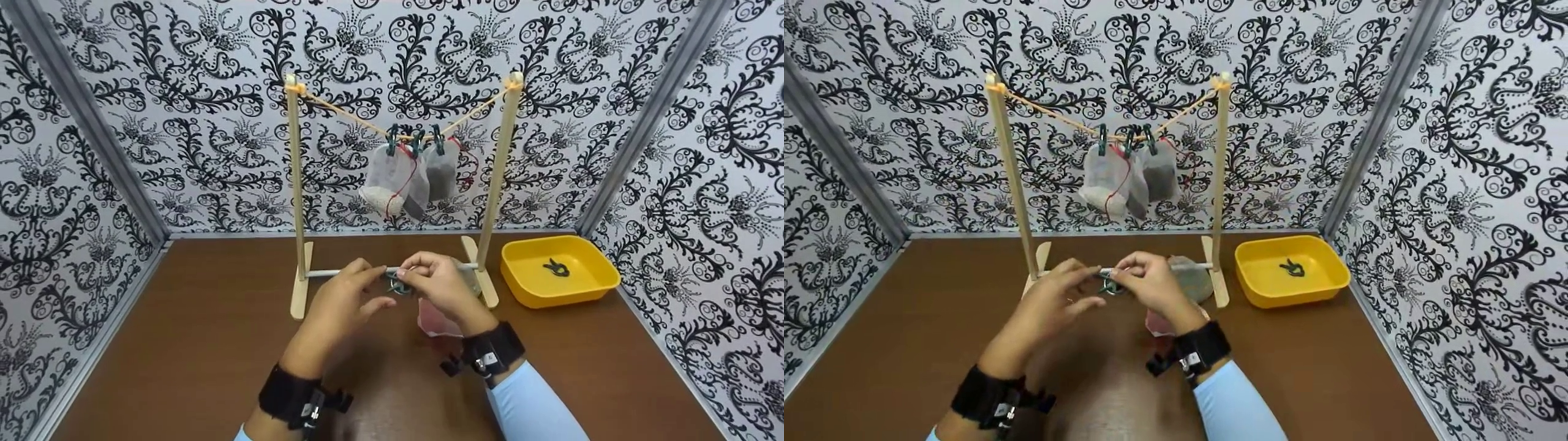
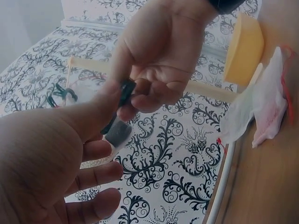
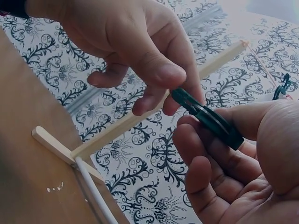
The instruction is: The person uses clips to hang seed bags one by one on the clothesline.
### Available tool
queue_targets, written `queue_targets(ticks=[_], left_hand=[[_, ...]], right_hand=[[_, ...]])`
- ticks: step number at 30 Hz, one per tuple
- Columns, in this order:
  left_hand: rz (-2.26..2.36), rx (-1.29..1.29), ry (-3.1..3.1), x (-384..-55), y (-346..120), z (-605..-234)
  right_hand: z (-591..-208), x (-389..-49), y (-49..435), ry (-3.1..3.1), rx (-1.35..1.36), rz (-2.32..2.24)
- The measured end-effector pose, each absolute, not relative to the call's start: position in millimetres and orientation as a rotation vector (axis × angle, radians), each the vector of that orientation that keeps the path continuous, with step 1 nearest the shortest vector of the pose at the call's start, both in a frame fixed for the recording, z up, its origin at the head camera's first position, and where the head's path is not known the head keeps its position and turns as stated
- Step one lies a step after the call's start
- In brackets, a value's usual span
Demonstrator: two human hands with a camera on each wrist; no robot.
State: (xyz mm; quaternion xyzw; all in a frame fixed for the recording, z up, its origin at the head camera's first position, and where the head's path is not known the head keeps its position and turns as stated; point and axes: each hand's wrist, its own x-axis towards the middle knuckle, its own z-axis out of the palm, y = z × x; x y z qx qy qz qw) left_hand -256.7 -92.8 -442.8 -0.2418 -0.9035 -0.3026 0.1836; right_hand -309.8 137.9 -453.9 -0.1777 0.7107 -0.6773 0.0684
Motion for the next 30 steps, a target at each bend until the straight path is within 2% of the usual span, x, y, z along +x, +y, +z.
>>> queue_targets(ticks=[11, 15, 20, 23, 30], left_hand=[[-0.814, -0.691, -2.490, -258, -97, -445], [-0.814, -0.659, -2.444, -260, -102, -444], [-0.756, -0.594, -2.362, -262, -113, -445], [-0.726, -0.557, -2.331, -264, -119, -446], [-0.688, -0.453, -2.377, -265, -132, -447]], right_hand=[[-452, -309, 144, 2.199, -0.541, -1.914], [-446, -314, 163, 2.297, -0.518, -1.791], [-448, -327, 204, 2.708, -0.495, -1.351], [-455, -336, 229, 2.876, -0.382, -1.100], [-466, -341, 274, 2.798, -0.014, -0.904]])
